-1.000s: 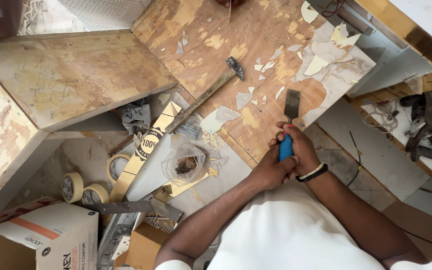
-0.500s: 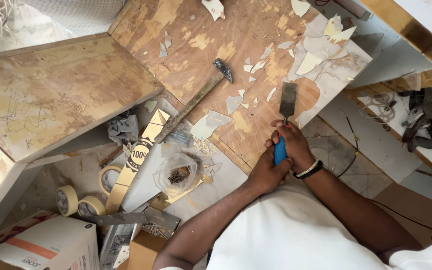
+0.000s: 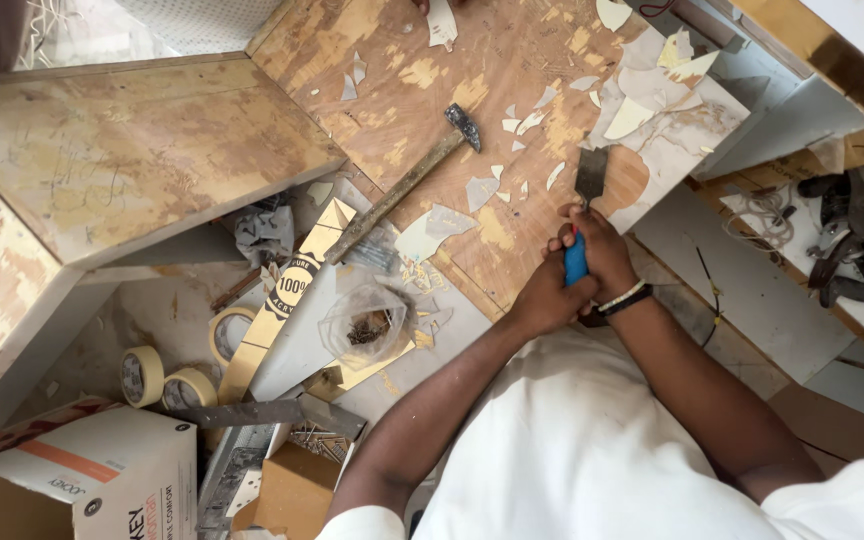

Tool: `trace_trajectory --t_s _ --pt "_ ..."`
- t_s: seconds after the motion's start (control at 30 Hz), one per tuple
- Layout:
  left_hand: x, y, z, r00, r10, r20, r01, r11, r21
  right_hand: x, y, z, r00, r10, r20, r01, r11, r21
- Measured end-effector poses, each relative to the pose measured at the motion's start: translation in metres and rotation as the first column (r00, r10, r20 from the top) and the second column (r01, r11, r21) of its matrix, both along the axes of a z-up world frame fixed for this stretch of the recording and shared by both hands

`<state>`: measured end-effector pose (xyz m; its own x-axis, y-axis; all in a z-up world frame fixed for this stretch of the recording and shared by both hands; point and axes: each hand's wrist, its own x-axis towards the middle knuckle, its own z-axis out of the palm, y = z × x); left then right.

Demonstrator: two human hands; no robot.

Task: The person uses a scraper to remove a thin layer of material from a wooden workbench surface. They repeatedly scrape the surface and occasionally wipe away the debris with their hand. The workbench is cluttered with various tools and materials.

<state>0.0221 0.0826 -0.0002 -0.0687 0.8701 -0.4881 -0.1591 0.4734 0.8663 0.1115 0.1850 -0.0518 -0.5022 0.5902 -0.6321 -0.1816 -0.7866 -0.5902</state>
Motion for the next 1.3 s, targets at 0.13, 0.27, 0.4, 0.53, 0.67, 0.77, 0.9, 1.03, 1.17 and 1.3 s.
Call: trace_trajectory --t_s 0.13,0.27,0.4,0.53,0.67,0.77,0.9,1.03,1.17,1.3 --pt "0.002 0.000 -0.011 0.996 -0.044 -0.083 0.048 0.998 0.037 0.002 0.001 -0.014 0.998 -0.030 -0.052 0.028 0.999 -0.039" --pt "0.022 0.005 -0.021 0.743 -0.036 -0.669 0.095 0.994 0.051 0.010 0.004 -0.047 0.864 -0.095 -0.494 0.033 0.991 -0.131" --pt "0.028 0.002 -0.021 0.650 -0.075 -0.756 0.093 0.995 -0.018 0.010 0.002 -0.066 0.772 -0.133 -0.622 0.037 0.986 -0.164" --pt "0.026 0.004 -0.024 0.613 -0.092 -0.785 0.104 0.994 -0.035 0.004 -0.004 -0.065 0.760 -0.171 -0.627 0.092 0.983 -0.157" --pt "0.016 0.017 -0.017 0.799 -0.101 -0.592 0.115 0.993 -0.014 0.007 0.006 -0.053 0.855 -0.150 -0.497 0.091 0.986 -0.141" --pt "0.009 0.015 -0.016 0.999 -0.034 0.019 0.036 0.990 -0.137 0.010 0.006 -0.036 0.961 -0.117 -0.251 0.115 0.993 -0.022" --pt "0.020 -0.005 -0.034 0.797 0.328 0.508 -0.208 0.937 -0.280 0.009 -0.015 -0.014 0.991 -0.095 -0.089 0.101 0.993 0.065" --pt "0.038 -0.016 -0.033 0.659 0.527 0.537 -0.379 0.849 -0.368 0.014 -0.026 -0.003 0.990 -0.081 -0.114 0.083 0.997 0.012" --pt "0.051 -0.009 -0.024 0.679 0.574 0.457 -0.473 0.819 -0.325 0.031 -0.031 0.005 0.965 0.124 -0.233 -0.131 0.991 -0.015" --pt "0.070 -0.006 -0.027 0.764 0.578 0.288 -0.531 0.816 -0.228 0.032 -0.036 0.007 0.972 0.020 -0.234 -0.039 0.996 -0.079"
